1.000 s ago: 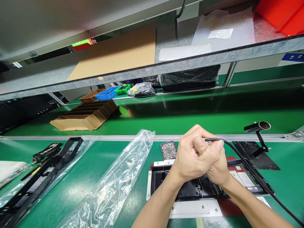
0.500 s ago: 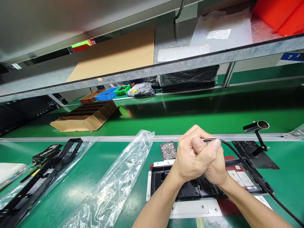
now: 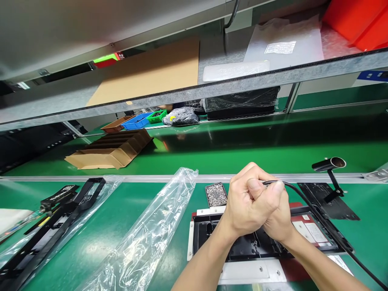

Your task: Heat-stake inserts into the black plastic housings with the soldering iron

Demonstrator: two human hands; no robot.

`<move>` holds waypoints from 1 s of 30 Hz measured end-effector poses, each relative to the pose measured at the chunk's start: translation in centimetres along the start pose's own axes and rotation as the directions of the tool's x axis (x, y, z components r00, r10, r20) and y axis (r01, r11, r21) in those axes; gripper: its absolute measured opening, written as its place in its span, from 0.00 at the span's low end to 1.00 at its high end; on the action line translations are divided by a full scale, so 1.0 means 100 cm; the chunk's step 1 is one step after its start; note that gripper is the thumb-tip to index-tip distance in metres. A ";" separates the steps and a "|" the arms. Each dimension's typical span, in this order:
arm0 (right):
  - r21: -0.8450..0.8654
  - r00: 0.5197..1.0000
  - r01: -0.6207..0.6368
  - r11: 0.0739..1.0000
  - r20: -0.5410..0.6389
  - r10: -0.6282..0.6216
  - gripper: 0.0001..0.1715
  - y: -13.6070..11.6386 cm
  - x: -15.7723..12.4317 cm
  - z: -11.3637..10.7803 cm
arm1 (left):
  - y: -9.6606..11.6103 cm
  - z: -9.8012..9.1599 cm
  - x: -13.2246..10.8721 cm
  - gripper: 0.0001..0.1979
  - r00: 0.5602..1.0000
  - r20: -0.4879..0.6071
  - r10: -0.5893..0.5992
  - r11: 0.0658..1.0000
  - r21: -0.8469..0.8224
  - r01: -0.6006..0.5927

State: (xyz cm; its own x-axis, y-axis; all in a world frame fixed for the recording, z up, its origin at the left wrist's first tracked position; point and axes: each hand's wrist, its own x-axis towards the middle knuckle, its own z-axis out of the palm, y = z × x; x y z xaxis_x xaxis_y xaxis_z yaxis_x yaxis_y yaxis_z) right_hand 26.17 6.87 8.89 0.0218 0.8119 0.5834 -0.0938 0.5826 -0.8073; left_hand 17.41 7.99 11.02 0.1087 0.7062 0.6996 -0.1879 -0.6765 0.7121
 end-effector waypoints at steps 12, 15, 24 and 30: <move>-0.015 1.000 -0.029 0.999 -0.010 0.029 0.38 -0.001 -0.001 -0.001 | 0.002 -0.001 0.000 0.11 1.000 0.016 -0.019 1.000 0.013 0.019; -0.018 0.999 -0.035 0.999 -0.013 0.035 0.38 -0.001 -0.001 -0.001 | 0.002 -0.001 -0.001 0.12 0.999 0.016 -0.028 1.000 0.004 0.028; -0.038 0.998 -0.047 0.998 -0.029 0.046 0.40 -0.005 -0.001 0.001 | 0.005 0.000 0.001 0.11 1.000 0.009 -0.005 1.000 0.016 0.005; -0.032 0.999 -0.038 0.999 -0.038 0.036 0.38 -0.009 0.002 0.002 | 0.005 0.000 0.001 0.14 1.000 0.000 0.001 0.998 0.057 -0.001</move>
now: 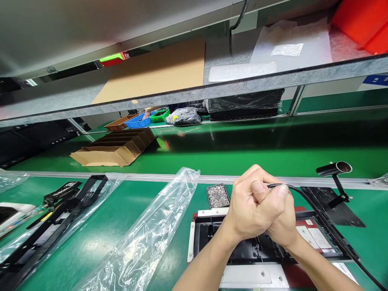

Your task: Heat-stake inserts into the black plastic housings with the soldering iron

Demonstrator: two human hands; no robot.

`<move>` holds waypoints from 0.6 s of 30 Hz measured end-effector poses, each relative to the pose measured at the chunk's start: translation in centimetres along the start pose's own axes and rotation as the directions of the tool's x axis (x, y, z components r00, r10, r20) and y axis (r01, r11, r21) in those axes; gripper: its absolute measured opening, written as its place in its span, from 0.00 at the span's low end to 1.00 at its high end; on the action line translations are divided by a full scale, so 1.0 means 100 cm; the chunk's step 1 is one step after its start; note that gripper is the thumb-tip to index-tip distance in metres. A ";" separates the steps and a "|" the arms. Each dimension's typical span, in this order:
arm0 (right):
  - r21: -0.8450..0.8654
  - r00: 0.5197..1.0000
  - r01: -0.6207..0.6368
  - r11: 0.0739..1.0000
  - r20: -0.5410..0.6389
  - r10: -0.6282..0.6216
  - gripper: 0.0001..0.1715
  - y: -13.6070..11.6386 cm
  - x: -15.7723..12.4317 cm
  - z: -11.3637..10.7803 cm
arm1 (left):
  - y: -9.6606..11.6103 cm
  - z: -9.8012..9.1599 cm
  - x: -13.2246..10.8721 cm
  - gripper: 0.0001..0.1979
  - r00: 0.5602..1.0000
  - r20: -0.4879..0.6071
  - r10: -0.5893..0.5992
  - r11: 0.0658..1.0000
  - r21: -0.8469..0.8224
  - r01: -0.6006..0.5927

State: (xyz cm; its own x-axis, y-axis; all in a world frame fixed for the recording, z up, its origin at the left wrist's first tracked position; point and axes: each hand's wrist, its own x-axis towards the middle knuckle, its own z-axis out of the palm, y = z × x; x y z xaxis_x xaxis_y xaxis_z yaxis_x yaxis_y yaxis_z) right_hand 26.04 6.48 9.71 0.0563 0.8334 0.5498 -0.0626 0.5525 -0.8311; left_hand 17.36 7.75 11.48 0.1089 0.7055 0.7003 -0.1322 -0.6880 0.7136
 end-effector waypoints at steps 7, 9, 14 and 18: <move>-0.028 0.999 0.036 0.999 0.008 -0.036 0.39 -0.005 0.001 0.002 | 0.002 0.000 -0.001 0.16 1.000 -0.004 -0.022 1.000 -0.005 0.022; -0.035 0.999 0.046 0.998 0.007 -0.046 0.38 -0.006 0.001 0.002 | 0.002 0.001 -0.002 0.15 1.000 -0.009 -0.013 1.000 -0.012 0.013; -0.049 0.999 0.042 0.998 0.010 -0.041 0.38 -0.007 0.002 0.001 | 0.000 0.002 -0.003 0.15 1.000 -0.018 0.008 1.000 -0.015 -0.008; -0.048 0.999 0.036 0.998 0.016 -0.035 0.38 -0.006 0.001 -0.001 | -0.001 0.003 -0.003 0.14 1.000 -0.024 0.008 1.000 0.002 -0.007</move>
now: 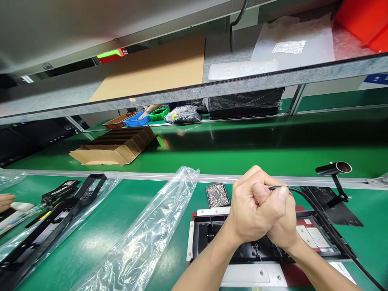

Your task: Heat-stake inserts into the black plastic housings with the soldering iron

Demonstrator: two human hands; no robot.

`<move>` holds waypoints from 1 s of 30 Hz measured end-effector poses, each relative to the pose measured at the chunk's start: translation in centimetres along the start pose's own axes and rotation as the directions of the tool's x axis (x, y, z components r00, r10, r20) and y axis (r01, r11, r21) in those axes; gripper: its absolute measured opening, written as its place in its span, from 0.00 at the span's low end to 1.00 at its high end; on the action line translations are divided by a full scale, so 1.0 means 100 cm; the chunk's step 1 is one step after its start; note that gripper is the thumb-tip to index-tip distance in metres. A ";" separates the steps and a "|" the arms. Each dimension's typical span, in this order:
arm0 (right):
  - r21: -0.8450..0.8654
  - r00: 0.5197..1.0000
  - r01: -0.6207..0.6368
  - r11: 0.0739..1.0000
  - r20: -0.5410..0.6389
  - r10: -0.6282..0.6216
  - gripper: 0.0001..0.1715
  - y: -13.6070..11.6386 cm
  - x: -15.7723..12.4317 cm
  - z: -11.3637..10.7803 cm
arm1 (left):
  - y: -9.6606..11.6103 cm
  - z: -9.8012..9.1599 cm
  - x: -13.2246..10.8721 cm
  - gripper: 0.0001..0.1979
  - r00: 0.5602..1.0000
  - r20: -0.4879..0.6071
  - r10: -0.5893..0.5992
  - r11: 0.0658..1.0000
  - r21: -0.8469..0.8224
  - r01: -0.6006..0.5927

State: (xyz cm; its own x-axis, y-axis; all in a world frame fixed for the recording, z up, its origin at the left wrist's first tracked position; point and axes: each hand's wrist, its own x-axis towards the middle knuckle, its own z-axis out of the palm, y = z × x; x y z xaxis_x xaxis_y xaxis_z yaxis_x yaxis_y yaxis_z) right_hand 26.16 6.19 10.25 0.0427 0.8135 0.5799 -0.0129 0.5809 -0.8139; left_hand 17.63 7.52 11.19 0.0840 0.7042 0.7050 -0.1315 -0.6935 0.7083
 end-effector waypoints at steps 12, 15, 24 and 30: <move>0.022 1.000 -0.004 1.000 0.011 0.003 0.35 0.003 0.000 0.000 | -0.003 0.001 -0.002 0.10 0.999 -0.035 0.002 1.000 -0.017 -0.003; 0.034 0.999 0.022 0.999 0.027 -0.023 0.32 0.001 0.001 0.001 | -0.003 0.000 -0.003 0.08 0.999 -0.036 0.006 1.000 -0.031 -0.007; 0.040 0.999 0.004 0.999 0.041 -0.005 0.32 -0.004 0.004 0.002 | -0.005 0.000 -0.004 0.14 0.999 -0.041 -0.019 1.000 0.001 0.019; 0.029 1.000 -0.003 1.000 0.026 0.003 0.32 0.000 0.001 0.000 | -0.005 0.000 -0.004 0.17 0.998 -0.050 -0.027 1.000 -0.004 0.027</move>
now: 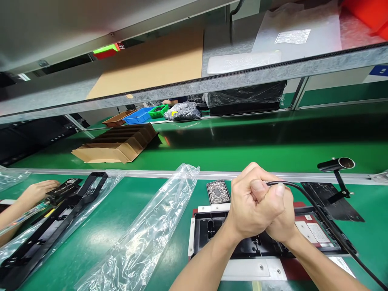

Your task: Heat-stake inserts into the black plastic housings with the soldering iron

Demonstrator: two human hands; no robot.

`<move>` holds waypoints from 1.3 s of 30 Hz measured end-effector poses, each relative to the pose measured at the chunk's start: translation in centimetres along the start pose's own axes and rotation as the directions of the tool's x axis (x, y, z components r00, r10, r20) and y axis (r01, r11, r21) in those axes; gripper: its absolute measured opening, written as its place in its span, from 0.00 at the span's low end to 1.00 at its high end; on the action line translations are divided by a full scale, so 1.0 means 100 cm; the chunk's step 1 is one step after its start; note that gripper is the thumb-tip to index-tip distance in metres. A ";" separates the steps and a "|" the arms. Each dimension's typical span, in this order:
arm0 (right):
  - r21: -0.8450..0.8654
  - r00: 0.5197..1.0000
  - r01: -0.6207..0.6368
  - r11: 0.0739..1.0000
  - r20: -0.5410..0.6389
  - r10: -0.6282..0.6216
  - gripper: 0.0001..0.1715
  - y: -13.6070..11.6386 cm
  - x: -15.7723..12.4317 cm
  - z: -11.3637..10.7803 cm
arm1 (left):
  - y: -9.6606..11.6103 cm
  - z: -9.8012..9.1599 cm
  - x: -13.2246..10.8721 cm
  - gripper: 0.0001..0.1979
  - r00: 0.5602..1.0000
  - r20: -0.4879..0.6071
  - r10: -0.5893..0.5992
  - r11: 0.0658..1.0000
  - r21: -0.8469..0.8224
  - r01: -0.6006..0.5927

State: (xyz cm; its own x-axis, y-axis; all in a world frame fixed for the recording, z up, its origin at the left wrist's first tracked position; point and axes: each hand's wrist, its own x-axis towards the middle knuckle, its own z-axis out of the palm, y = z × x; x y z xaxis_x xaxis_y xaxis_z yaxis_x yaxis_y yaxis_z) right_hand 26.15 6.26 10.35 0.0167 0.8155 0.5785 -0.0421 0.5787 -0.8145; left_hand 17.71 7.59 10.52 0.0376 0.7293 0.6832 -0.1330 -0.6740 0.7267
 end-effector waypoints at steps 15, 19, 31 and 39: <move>-0.022 1.000 -0.019 1.000 0.004 0.020 0.36 -0.003 0.001 0.002 | 0.001 0.000 0.001 0.11 0.998 -0.015 0.057 0.998 0.001 -0.057; -0.024 1.000 -0.017 1.000 0.009 0.017 0.35 -0.002 0.002 0.002 | -0.001 0.001 0.000 0.11 0.997 -0.021 0.068 0.998 0.008 -0.068; -0.047 0.999 0.037 0.998 -0.018 -0.038 0.31 -0.001 0.003 0.002 | -0.001 0.001 -0.001 0.09 0.997 -0.036 0.070 0.997 -0.007 -0.070; -0.051 0.999 0.036 0.998 -0.005 -0.036 0.32 0.001 0.000 0.002 | 0.000 0.001 -0.001 0.11 0.997 -0.039 0.069 0.998 0.010 -0.069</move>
State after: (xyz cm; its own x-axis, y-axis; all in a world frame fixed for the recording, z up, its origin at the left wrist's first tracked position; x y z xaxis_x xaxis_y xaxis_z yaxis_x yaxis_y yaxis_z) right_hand 25.99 6.34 10.31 0.0231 0.7939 0.6076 0.0094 0.6076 -0.7942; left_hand 17.81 7.51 10.48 -0.0104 0.6850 0.7285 -0.1255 -0.7237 0.6786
